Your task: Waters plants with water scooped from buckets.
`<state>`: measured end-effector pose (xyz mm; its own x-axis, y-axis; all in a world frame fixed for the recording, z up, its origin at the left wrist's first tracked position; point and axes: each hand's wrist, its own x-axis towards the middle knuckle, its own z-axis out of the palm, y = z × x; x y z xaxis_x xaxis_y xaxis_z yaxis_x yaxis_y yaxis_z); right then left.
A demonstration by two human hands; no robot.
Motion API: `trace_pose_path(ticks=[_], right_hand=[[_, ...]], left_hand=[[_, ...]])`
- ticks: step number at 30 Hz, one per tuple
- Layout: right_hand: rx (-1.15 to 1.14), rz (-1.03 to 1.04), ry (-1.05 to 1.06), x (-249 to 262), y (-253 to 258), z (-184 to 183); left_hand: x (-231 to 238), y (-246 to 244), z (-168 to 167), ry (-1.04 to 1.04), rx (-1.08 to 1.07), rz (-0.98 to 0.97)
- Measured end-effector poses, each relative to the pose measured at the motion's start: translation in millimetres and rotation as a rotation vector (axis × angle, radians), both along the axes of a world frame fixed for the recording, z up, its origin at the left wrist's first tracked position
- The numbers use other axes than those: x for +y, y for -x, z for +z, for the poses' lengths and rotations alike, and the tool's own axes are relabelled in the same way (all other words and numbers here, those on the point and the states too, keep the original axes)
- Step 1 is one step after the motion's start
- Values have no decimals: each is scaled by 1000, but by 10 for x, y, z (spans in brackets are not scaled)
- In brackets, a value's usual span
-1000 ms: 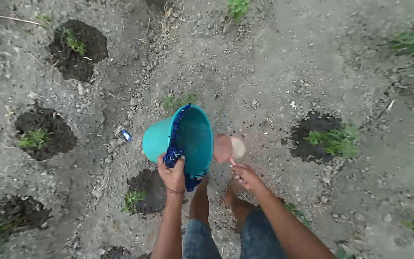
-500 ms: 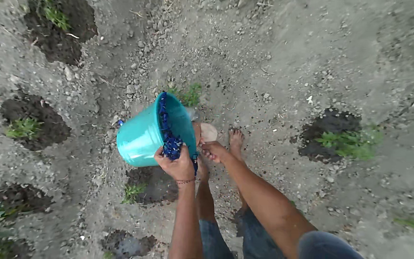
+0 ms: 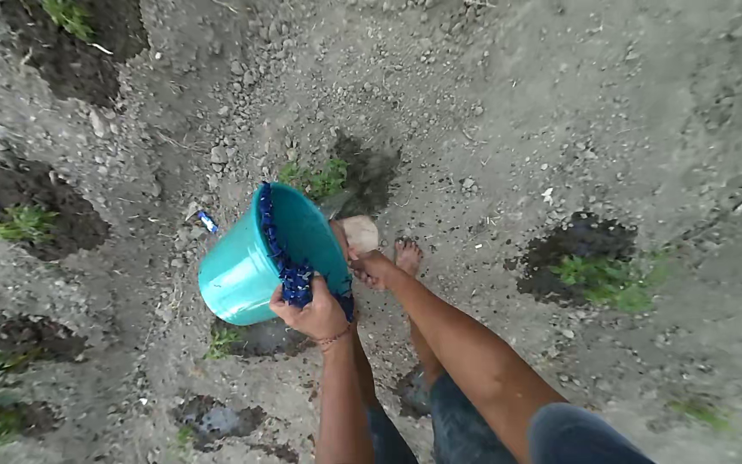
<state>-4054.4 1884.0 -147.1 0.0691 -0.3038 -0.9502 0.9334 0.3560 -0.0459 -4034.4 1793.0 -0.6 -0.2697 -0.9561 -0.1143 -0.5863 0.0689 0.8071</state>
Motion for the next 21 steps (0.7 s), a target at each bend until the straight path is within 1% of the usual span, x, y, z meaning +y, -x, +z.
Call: trace_pose_path(ticks=[4,9,12,16,18,21], right_hand=[[-37,-4,30,62,48,-14],[-154,-123,90,126,81,-41],[-225,-179,111,105,114,-35],[-221,-115,106,-1,96,59],[-179,-33,84,-52,132,231],[-84,131,1,-125,359,880]], left_hand=[[72,70,19,98,-52,-30],[78,65,119,220,-143,-51],[130,55,223,279,-160,-92],[345,72,373,329,-156,-167],[487,81,437,344,-141,-191],[653,41,518,380,-153,-215]])
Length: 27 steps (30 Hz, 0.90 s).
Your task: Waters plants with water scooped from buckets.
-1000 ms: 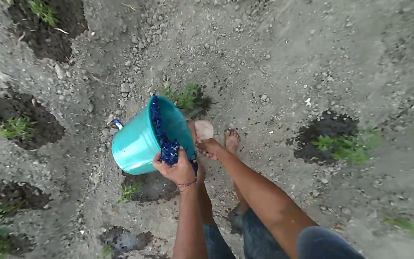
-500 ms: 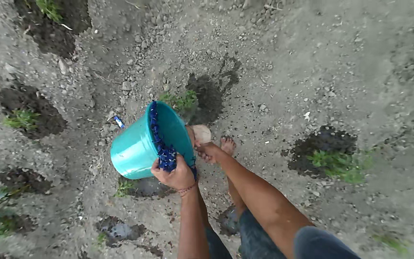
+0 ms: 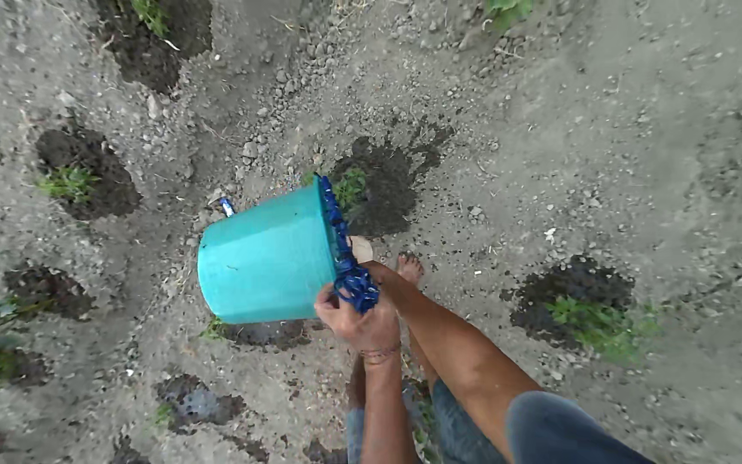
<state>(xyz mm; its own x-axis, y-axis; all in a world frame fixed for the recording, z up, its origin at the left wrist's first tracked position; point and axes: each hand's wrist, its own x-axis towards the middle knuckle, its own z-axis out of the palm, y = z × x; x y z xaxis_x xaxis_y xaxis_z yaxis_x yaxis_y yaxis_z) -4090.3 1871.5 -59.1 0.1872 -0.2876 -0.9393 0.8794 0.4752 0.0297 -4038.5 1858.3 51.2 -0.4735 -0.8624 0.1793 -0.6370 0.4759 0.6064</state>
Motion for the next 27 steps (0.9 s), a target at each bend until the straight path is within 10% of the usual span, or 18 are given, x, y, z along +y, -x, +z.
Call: trace_pose_path(ticks=[6,10,14,22,27], right_hand=[[-3,-147,53,-70,-557,-464],[113,-234,-98,215,-754,-388],[38,-542,83,859,-756,-270],[329,-552,42,1152,-721,519],[535,-653,-110,597,-693,436]], left_hand=[[-196,-410,251,-58,54,41],[-900,-1098,560,-465,267,463],[-1682,-2367,930,-894,589,796],[-1945,-5142,1620,-1092,1038,826],[-1930,-6132,1614,-1028,809,974]])
